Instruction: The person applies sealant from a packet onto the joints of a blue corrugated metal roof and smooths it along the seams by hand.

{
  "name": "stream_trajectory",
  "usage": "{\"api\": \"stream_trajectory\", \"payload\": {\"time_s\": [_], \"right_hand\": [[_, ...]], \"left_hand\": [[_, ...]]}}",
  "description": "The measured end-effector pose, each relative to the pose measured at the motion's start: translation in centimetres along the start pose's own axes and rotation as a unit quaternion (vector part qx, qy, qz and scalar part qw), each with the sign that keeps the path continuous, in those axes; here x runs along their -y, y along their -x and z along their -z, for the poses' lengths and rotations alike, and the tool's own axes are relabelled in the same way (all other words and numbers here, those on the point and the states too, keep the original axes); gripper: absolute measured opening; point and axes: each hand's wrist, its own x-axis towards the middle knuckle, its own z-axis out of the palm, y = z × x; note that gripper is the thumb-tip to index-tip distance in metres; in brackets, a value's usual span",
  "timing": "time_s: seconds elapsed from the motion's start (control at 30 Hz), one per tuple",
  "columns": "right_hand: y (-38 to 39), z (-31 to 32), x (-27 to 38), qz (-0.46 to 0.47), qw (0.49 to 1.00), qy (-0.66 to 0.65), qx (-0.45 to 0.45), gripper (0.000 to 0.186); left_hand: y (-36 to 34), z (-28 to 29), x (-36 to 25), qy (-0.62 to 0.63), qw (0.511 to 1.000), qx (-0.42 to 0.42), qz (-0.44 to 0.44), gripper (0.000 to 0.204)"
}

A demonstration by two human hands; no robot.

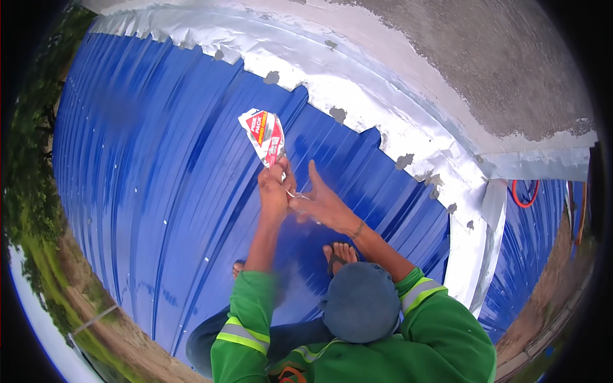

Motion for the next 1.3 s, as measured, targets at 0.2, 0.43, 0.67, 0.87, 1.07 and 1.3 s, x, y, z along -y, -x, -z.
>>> {"api": "stream_trajectory", "payload": {"time_s": [0.2,0.43,0.67,0.87,1.07,1.3], "right_hand": [[0.3,1.3,-0.3,-0.063,0.995,-0.046,0.054,0.116],[-0.1,1.9,-2.6,-0.082,0.991,-0.06,0.088,0.116],[-0.2,3.6,-0.4,0.056,0.993,0.062,-0.089,0.081],[-0.5,3.2,3.7,0.145,0.973,0.143,-0.112,0.052],[-0.6,2.4,4.7,0.158,0.965,0.177,-0.112,0.042],[0.0,1.8,4.3,0.152,0.967,0.181,-0.096,0.042]], "left_hand": [[0.5,0.0,-0.7,-0.023,0.994,0.071,-0.083,0.05],[1.7,0.1,-1.5,-0.005,0.998,0.054,-0.041,0.049],[1.7,2.1,-2.5,-0.128,0.989,-0.002,-0.08,0.039],[2.3,2.5,-2.0,-0.158,0.986,-0.005,-0.055,0.029],[3.1,2.3,-3.4,-0.13,0.984,0.033,-0.121,0.036],[3.7,2.3,-4.0,-0.232,0.97,0.006,-0.079,0.031]]}}
